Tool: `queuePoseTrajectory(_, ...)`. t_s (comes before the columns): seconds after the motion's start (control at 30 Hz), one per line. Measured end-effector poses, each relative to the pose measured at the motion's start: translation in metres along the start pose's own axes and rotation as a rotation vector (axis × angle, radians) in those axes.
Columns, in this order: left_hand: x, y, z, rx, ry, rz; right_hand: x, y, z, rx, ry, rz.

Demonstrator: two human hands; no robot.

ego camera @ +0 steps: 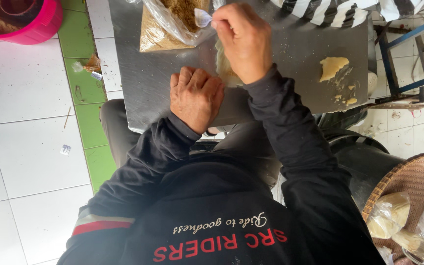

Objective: The person folds thin sheets of dough into triangular shapes on a metal table. They repeatedly pick up a sheet, fold it, and place it into a growing stack. A bag of granular filling and a basket of wrapped items are visible nearby.

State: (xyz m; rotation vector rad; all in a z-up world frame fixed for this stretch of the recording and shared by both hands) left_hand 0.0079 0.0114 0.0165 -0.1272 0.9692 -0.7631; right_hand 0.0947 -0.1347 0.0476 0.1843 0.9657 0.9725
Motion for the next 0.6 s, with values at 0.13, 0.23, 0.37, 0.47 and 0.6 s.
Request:
queuePoseTrajectory(0.13, 0.002, 0.002, -0.002, 0.003, 0.017, 0.009, 0.012, -0.006, 0.003, -0.13, 0.112, -0.099)
queuePoseTrajectory(0.23, 0.005, 0.003, -0.004, 0.0, 0.032, 0.006, 0.002, -0.01, -0.005, -0.13, 0.131, -0.101)
queuePoseTrajectory(0.37, 0.008, 0.004, -0.004, -0.007, 0.034, 0.008, -0.04, -0.006, -0.027, 0.036, 0.099, -0.122)
queuePoseTrajectory(0.47, 0.009, 0.004, -0.003, -0.026, 0.047, 0.012, -0.074, 0.01, -0.063, 0.231, 0.043, -0.17)
queuePoseTrajectory(0.6, 0.009, 0.002, -0.006, -0.075, 0.055, 0.015, -0.078, 0.015, -0.101, 0.412, -0.01, -0.169)
Point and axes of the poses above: each hand's wrist, its own z-axis towards the middle knuckle, its own x-axis out of the palm, y = z × x, the point moved 2 cm from there along z, towards the middle knuckle, and after that the axes turned 4 degrees about z, right-handed, at the moved point
